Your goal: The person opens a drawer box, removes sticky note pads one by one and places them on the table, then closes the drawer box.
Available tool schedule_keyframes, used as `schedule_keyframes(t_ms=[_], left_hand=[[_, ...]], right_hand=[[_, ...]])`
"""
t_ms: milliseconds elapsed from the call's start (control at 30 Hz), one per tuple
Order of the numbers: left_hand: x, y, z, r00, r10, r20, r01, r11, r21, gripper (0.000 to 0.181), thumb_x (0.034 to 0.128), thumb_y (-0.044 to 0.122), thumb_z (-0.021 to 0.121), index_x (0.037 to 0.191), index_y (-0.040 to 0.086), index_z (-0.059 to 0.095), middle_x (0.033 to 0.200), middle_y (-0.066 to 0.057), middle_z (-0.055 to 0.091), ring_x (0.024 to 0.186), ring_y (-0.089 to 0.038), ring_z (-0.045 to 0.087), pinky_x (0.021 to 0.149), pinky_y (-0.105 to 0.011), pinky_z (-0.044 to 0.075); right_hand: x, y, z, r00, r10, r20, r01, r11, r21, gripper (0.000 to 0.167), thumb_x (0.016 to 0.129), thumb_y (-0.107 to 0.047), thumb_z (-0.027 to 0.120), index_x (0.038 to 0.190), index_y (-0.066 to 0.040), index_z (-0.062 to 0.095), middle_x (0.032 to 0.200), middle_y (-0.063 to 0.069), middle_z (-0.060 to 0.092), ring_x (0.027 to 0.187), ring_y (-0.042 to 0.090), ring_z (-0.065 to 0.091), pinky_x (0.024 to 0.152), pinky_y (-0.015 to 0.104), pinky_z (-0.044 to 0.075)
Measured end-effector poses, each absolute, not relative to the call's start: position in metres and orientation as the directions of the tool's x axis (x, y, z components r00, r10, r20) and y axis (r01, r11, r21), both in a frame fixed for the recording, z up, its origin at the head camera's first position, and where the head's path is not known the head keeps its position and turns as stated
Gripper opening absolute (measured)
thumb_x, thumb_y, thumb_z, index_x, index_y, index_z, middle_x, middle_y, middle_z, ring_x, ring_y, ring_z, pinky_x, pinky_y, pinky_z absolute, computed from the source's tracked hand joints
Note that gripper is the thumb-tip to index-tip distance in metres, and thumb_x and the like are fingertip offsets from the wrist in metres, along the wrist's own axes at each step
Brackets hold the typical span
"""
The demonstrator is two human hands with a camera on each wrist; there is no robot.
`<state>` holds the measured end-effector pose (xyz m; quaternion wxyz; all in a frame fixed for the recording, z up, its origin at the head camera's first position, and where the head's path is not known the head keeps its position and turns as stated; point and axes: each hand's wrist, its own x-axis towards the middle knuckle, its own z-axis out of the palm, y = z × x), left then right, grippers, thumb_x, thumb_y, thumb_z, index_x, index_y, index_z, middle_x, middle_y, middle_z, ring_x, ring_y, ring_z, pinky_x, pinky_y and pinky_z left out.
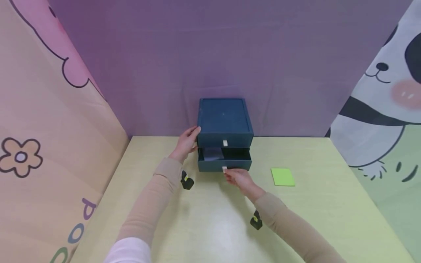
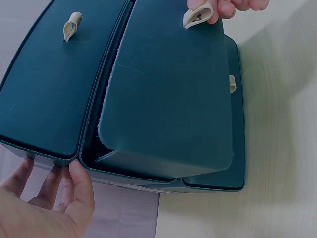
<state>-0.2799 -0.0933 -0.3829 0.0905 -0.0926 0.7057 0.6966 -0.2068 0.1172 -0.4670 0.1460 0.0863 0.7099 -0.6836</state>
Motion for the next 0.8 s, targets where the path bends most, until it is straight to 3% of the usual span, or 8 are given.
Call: schedule_keyframes(t_ms=[267,500,800], left_hand=[[-0.2793,-0.0927,-0.3832,-0.97,-0.015,-0.242,-0.243,0.016,0.97,0.057,0.0946,0.045,0.053,0.145,0.021,0.04,0.148,-0.004,0.039,0.131,-0.029,0.041,0.099,-0.046,0.044],[-0.2805,-0.0919,-0.3848,-0.97,-0.023,-0.242,-0.242,0.023,0.97,0.058,0.0945,0.045,0.053,0.145,0.021,0.04,0.149,-0.004,0.039,0.132,-0.029,0.041,0.099,-0.046,0.044],[-0.2806,-0.0915,-0.3849,-0.971,-0.02,-0.24,-0.24,0.023,0.97,0.057,0.0948,0.045,0.053,0.145,0.022,0.04,0.148,-0.004,0.039,0.131,-0.028,0.041,0.099,-0.045,0.044]], right_hand=[[-0.2052,0.1173,-0.4668,-0.936,-0.072,-0.343,0.339,0.063,-0.939,0.031,0.092,-0.012,0.061,0.11,0.014,0.062,0.087,0.007,0.069,0.072,0.009,0.061,0.093,0.044,0.05],[-0.2059,0.1176,-0.4701,-0.938,-0.06,-0.341,0.338,0.059,-0.939,0.029,0.091,-0.011,0.062,0.107,0.013,0.063,0.096,0.017,0.069,0.074,0.012,0.062,0.093,0.044,0.05],[-0.2056,0.1182,-0.4725,-0.936,-0.066,-0.347,0.343,0.069,-0.937,0.031,0.092,-0.012,0.061,0.109,0.013,0.062,0.095,0.014,0.069,0.075,0.012,0.062,0.095,0.046,0.048]])
